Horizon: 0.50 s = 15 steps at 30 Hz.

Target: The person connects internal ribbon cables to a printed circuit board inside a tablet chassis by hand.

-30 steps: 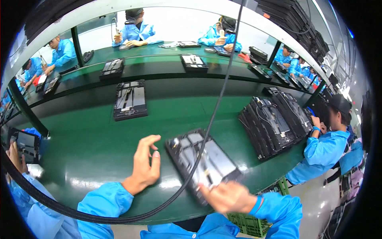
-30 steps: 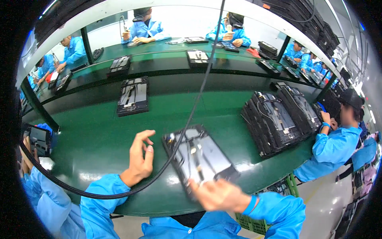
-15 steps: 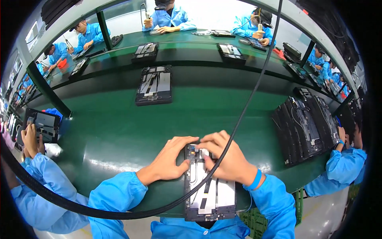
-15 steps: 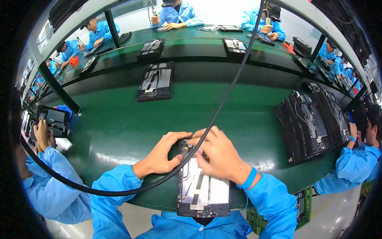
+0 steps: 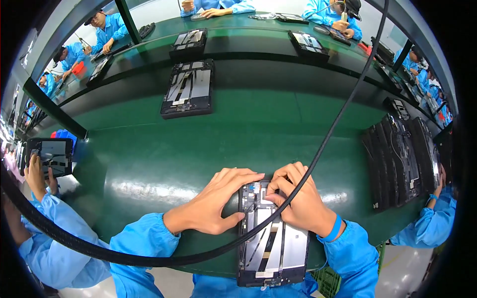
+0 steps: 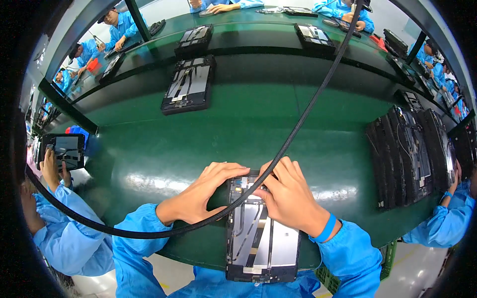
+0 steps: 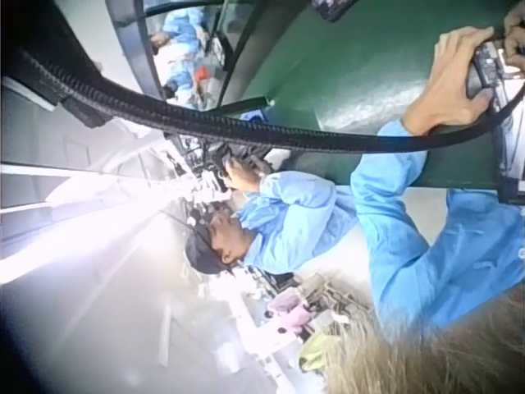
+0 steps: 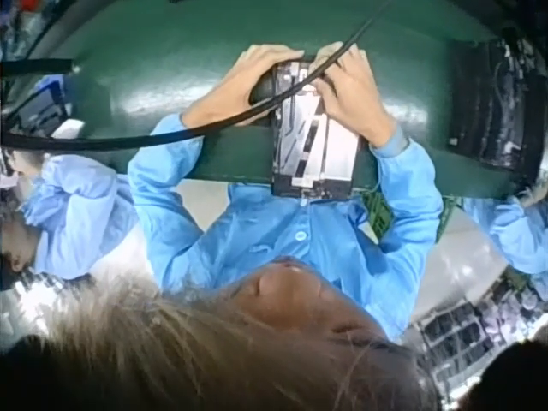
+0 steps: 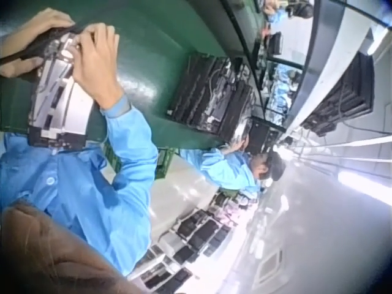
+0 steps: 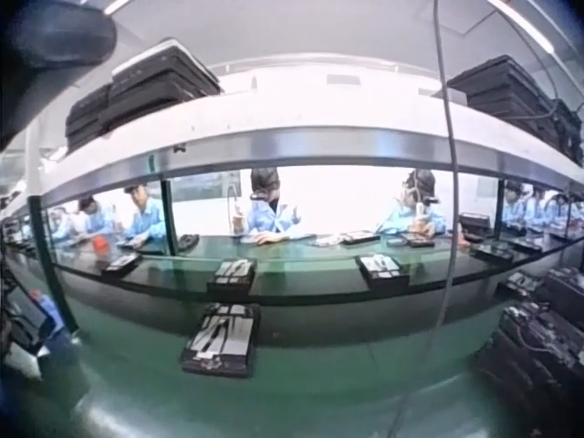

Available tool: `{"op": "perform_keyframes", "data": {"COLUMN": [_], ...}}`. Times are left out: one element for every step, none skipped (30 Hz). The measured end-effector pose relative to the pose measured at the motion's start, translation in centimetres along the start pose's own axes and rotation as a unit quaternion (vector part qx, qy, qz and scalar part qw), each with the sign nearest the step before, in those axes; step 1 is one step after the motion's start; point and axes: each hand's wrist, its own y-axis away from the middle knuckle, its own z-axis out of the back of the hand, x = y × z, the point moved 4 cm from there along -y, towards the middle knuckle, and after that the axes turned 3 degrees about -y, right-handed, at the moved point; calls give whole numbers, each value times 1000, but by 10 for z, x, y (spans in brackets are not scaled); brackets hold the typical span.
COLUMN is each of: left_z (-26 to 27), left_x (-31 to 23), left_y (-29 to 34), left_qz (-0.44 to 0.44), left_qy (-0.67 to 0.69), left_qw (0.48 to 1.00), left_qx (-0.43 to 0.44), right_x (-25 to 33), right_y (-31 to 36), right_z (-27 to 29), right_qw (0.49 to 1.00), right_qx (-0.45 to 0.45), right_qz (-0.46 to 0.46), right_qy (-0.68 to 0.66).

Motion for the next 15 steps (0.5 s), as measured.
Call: {"op": "perform_keyframes", "data": {"left_z": [0, -1, 0, 0, 0, 0, 0, -1, -1, -1, -2, -3, -4, -4, -4], "left_x": [0, 0, -1, -1, -2, -2, -2, -5, -7, -8, -5, -2, 0, 0, -1], "left_y": [-1, -2, -2, -3, -3, -4, -5, -6, -7, -8, -8, -9, -9, -10, -11], "left_qz": [4, 6, 9, 12, 15, 19, 22, 24, 33, 41, 42, 36, 29, 31, 37], "left_qy": [2, 4, 10, 16, 17, 25, 33, 34, 33, 32, 33, 26, 19, 19, 29], "left_qw": [1000, 1000, 1000, 1000, 1000, 999, 999, 999, 999, 998, 998, 999, 999, 999, 999], "left_qx": [10, 11, 14, 17, 18, 19, 20, 20, 20, 21, 22, 20, 18, 18, 22], "right_x": [-1, -1, -3, -3, -2, -2, -2, -2, -3, -4, -5, -6, -7, -9, -10], "right_y": [1, 1, 1, 2, 2, 1, 1, 1, 1, 2, 2, 3, 3, 4, 5], "right_z": [-1, -1, -2, -1, -2, -2, -1, 1, 2, 3, 3, 4, 4, 5, 5], "right_qw": [1000, 999, 999, 999, 998, 998, 998, 998, 998, 999, 999, 999, 999, 999, 999], "right_qx": [-13, -39, -38, -42, -46, -60, -58, -54, -50, -49, -47, -45, -44, -40, -36], "right_qz": [2, 9, 8, 17, 26, 26, 25, 25, 24, 23, 18, 15, 15, 12, 8], "right_qy": [10, 10, 7, 17, 27, 25, 23, 15, 8, 6, -2, -11, -12, -12, -11]}}
